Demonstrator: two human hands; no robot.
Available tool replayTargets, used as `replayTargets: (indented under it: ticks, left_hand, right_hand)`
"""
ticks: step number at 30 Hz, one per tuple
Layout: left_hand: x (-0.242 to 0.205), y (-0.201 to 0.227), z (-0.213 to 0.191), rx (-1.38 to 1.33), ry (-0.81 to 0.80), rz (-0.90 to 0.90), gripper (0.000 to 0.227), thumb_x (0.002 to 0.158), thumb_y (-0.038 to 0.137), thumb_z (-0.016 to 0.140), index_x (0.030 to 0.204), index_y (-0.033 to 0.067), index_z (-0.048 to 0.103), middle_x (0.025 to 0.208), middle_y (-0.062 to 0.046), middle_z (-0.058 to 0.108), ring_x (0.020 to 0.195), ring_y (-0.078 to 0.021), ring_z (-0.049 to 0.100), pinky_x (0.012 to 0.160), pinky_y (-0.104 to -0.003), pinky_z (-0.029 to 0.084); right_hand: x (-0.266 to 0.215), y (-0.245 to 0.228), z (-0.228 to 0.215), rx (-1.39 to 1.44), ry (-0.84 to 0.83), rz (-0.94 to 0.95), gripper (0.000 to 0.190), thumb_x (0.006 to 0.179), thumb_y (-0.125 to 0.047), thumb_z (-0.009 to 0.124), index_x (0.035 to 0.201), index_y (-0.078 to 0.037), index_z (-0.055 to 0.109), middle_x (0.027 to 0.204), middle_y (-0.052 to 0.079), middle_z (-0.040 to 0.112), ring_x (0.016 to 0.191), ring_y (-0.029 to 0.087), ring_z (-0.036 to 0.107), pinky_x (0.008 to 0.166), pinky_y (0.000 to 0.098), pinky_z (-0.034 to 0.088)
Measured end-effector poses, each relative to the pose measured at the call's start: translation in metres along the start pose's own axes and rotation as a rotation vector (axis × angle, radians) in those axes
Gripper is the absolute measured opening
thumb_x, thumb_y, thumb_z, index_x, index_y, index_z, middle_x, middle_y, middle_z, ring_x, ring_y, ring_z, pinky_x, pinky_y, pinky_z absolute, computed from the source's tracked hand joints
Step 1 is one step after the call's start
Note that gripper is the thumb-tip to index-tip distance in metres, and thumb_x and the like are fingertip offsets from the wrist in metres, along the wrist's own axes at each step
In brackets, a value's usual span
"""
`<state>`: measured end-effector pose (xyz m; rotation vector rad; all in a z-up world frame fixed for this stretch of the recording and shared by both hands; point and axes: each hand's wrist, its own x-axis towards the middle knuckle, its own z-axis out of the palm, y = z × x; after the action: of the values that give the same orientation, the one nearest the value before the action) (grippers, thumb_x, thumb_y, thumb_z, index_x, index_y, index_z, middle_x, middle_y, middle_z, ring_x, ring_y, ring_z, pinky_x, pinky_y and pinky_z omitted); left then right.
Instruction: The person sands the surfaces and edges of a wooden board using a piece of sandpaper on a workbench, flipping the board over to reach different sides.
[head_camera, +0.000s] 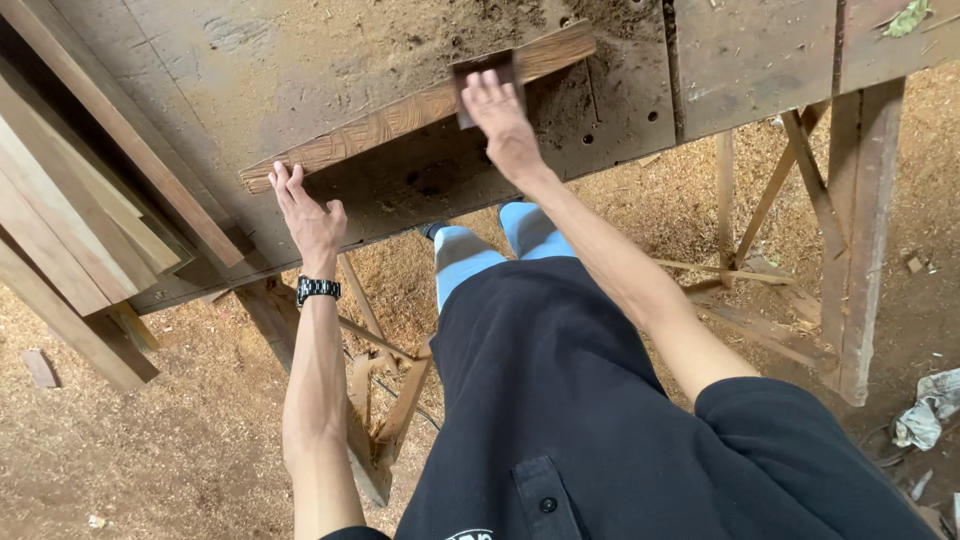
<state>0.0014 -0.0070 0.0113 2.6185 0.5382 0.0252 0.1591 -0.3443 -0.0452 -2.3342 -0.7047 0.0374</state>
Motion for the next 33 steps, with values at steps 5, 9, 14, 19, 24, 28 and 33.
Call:
replayTargets:
  ticks: [5, 9, 14, 19, 24, 28, 33]
  left_hand:
    - [0.004, 0.001, -0.001, 0.033, -0.039, -0.05, 0.076, 0.083, 0.002, 0.07, 0.151, 0.0107, 0.037, 0.171, -0.019, 0.02, 0.16, -0.0392, 0.013, 0.126, -0.065, 0.017]
    - [0.005, 0.001, 0.002, 0.014, -0.038, -0.079, 0.076, 0.082, 0.003, 0.07, 0.15, 0.0117, 0.038, 0.171, -0.018, 0.018, 0.159, -0.0391, 0.012, 0.127, -0.066, 0.017]
    - [0.007, 0.004, 0.008, 0.0, -0.006, -0.093, 0.077, 0.081, 0.001, 0.069, 0.15, 0.0104, 0.036, 0.171, -0.018, 0.016, 0.159, -0.0404, 0.009, 0.125, -0.066, 0.015]
    - [0.004, -0.001, 0.005, -0.022, -0.027, -0.089, 0.076, 0.082, 0.002, 0.069, 0.151, 0.012, 0.037, 0.171, -0.015, 0.017, 0.159, -0.0379, 0.01, 0.126, -0.067, 0.017]
    - [0.002, -0.008, 0.002, -0.019, -0.042, -0.057, 0.076, 0.083, 0.001, 0.068, 0.153, 0.0122, 0.038, 0.172, -0.015, 0.018, 0.16, -0.0364, 0.012, 0.125, -0.067, 0.017]
    - [0.004, -0.009, 0.007, -0.035, -0.005, -0.025, 0.079, 0.083, 0.001, 0.068, 0.154, 0.0096, 0.037, 0.171, -0.017, 0.017, 0.159, -0.0379, 0.012, 0.126, -0.064, 0.018]
    - [-0.001, -0.008, 0.009, -0.101, 0.046, 0.002, 0.08, 0.082, 0.003, 0.069, 0.155, 0.0091, 0.036, 0.17, -0.017, 0.018, 0.159, -0.0388, 0.013, 0.129, -0.059, 0.021]
  right_hand:
    - [0.01, 0.045, -0.047, 0.018, -0.071, -0.068, 0.036, 0.113, 0.004, 0.045, 0.141, -0.01, 0.063, 0.156, 0.006, 0.051, 0.153, 0.017, 0.038, 0.135, 0.0358, 0.021]
    - [0.0, 0.112, -0.087, -0.173, 0.032, 0.115, 0.062, 0.101, 0.019, 0.034, 0.157, -0.004, 0.049, 0.166, 0.012, 0.038, 0.155, 0.027, 0.031, 0.13, 0.0419, 0.019]
    - [0.013, 0.074, -0.018, -0.1, 0.262, 0.298, 0.053, 0.11, 0.011, 0.04, 0.157, -0.011, 0.045, 0.168, 0.005, 0.033, 0.157, 0.024, 0.022, 0.135, 0.0374, 0.014]
    - [0.015, 0.002, 0.009, -0.043, -0.173, -0.03, 0.066, 0.094, 0.019, 0.036, 0.154, -0.007, 0.049, 0.166, 0.008, 0.035, 0.156, 0.025, 0.026, 0.131, 0.0407, 0.013]
    - [0.013, 0.071, -0.06, 0.051, -0.127, 0.104, 0.054, 0.112, 0.012, 0.038, 0.15, -0.023, 0.054, 0.16, -0.01, 0.045, 0.153, 0.007, 0.04, 0.137, 0.0251, 0.029]
    - [0.008, 0.104, -0.07, -0.181, 0.013, 0.179, 0.07, 0.097, 0.02, 0.035, 0.16, -0.01, 0.042, 0.168, 0.01, 0.03, 0.157, 0.028, 0.024, 0.13, 0.0449, 0.014]
    - [0.026, 0.05, 0.016, -0.172, 0.142, 0.318, 0.071, 0.099, 0.021, 0.035, 0.161, -0.014, 0.045, 0.17, 0.005, 0.029, 0.159, 0.026, 0.022, 0.132, 0.0461, 0.011]
